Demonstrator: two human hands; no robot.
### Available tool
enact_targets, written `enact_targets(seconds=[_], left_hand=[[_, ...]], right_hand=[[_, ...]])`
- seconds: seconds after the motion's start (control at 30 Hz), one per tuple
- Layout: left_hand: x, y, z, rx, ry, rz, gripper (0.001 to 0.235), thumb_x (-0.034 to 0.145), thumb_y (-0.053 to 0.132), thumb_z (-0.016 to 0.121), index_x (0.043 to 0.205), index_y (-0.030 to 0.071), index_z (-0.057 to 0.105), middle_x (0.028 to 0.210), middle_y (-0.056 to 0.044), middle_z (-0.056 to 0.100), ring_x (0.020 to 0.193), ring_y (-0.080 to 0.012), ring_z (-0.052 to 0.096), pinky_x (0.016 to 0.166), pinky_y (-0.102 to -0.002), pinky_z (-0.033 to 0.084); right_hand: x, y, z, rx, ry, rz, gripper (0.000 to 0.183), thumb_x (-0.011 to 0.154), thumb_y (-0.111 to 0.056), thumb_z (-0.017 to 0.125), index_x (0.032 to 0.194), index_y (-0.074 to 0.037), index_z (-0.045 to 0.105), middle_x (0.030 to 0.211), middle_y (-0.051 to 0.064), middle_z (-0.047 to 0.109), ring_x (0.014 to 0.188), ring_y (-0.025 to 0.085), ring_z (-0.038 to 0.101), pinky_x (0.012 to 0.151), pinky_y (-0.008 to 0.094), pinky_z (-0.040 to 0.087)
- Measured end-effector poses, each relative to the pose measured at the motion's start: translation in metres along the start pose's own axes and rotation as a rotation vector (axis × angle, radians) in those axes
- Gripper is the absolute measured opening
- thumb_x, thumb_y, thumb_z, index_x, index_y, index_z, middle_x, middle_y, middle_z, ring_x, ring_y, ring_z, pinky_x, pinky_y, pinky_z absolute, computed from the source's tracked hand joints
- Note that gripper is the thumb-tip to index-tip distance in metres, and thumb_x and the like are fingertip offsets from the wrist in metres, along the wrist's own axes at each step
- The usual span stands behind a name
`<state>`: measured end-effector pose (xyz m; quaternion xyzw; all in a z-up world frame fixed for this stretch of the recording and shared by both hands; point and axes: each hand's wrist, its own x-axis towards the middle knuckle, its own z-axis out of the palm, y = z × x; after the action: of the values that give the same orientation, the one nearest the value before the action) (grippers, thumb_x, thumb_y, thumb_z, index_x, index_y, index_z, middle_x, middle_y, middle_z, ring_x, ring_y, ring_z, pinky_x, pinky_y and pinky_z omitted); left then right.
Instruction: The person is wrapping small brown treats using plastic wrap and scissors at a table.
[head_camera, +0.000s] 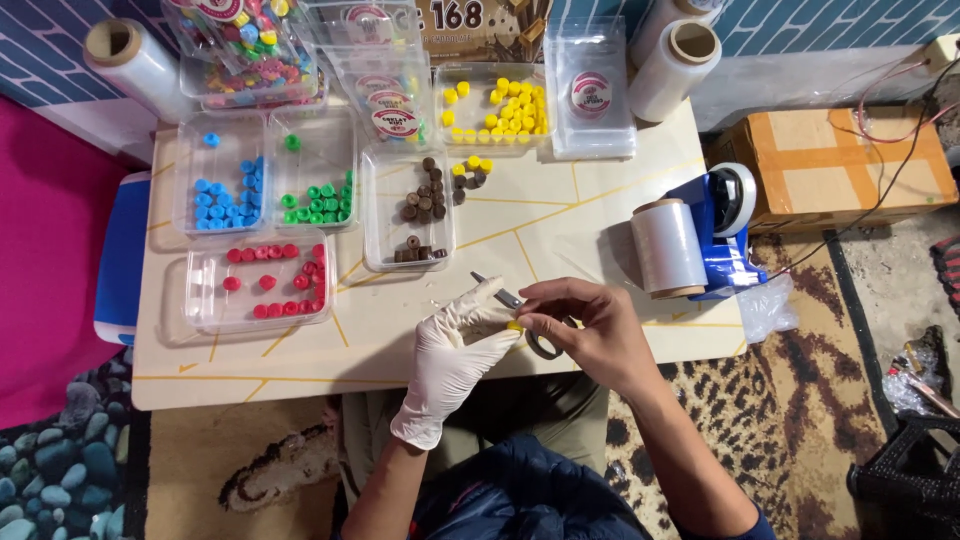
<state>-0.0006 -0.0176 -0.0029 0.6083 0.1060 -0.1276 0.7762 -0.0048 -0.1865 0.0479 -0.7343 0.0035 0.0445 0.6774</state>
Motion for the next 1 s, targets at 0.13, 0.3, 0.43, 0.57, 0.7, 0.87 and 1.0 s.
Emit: enact_targets(seconds=[0.13,0.3,0.43,0.57,0.7,0.87,1.0], left_hand=[[-0.002,0.000,0.004,-0.028,-0.006,0.010,0.059,0.071,-0.010,0.087,0.126,0.003,0.072,0.090,-0.014,0.081,0.078,-0.0141,0.076,0.074,-0.028,0.068],[-0.009,0.011,0.003,-0.101,-0.055,0.026,0.051,0.075,-0.009,0.078,0.125,-0.006,0.073,0.098,-0.014,0.080,0.092,-0.0102,0.065,0.084,-0.028,0.063],[0.002,-0.009,0.000,-0.073,-0.011,0.023,0.051,0.070,-0.010,0.087,0.119,-0.004,0.074,0.092,-0.020,0.081,0.081,-0.0193,0.077,0.074,-0.032,0.067],[0.002,-0.011,0.000,-0.081,-0.036,-0.006,0.055,0.070,-0.010,0.087,0.122,-0.001,0.073,0.091,-0.018,0.081,0.080,-0.0200,0.078,0.075,-0.031,0.067],[0.002,-0.009,0.000,-0.104,-0.055,-0.003,0.059,0.068,-0.012,0.086,0.125,-0.002,0.072,0.091,-0.018,0.081,0.081,-0.0213,0.078,0.076,-0.031,0.066],[0.003,-0.014,-0.001,-0.097,-0.039,-0.040,0.056,0.071,-0.011,0.088,0.124,0.001,0.073,0.091,-0.022,0.080,0.077,-0.0208,0.078,0.075,-0.031,0.067],[0.001,-0.013,0.001,-0.065,-0.005,-0.041,0.056,0.071,-0.007,0.089,0.123,-0.002,0.072,0.089,-0.021,0.080,0.078,-0.0189,0.076,0.075,-0.031,0.067]], right_hand=[[0.000,0.004,0.002,-0.048,0.012,-0.055,0.029,0.078,-0.002,0.087,0.106,-0.001,0.080,0.083,0.014,0.082,0.074,0.016,0.072,0.070,0.028,0.058],[-0.002,0.000,0.008,-0.148,0.053,-0.207,0.018,0.080,-0.001,0.083,0.098,-0.008,0.083,0.077,0.006,0.078,0.070,0.012,0.063,0.068,0.025,0.051],[-0.002,-0.004,0.010,-0.216,0.075,-0.229,0.016,0.083,-0.004,0.082,0.098,-0.012,0.083,0.077,0.004,0.077,0.071,0.010,0.060,0.066,0.024,0.046],[-0.004,-0.001,0.007,-0.199,0.034,-0.220,0.018,0.082,-0.002,0.081,0.099,-0.009,0.082,0.078,0.007,0.080,0.072,0.012,0.063,0.070,0.026,0.051],[-0.004,-0.005,0.005,-0.191,0.000,-0.214,0.018,0.082,-0.002,0.081,0.100,-0.006,0.080,0.079,0.009,0.080,0.074,0.013,0.065,0.073,0.029,0.053],[-0.005,-0.004,0.006,-0.261,0.020,-0.242,0.018,0.080,-0.004,0.083,0.098,-0.008,0.082,0.076,0.009,0.079,0.071,0.014,0.065,0.071,0.030,0.053],[-0.006,0.000,0.009,-0.326,0.041,-0.402,0.016,0.082,-0.001,0.080,0.095,-0.011,0.083,0.078,0.009,0.079,0.069,0.022,0.072,0.067,0.030,0.055]])
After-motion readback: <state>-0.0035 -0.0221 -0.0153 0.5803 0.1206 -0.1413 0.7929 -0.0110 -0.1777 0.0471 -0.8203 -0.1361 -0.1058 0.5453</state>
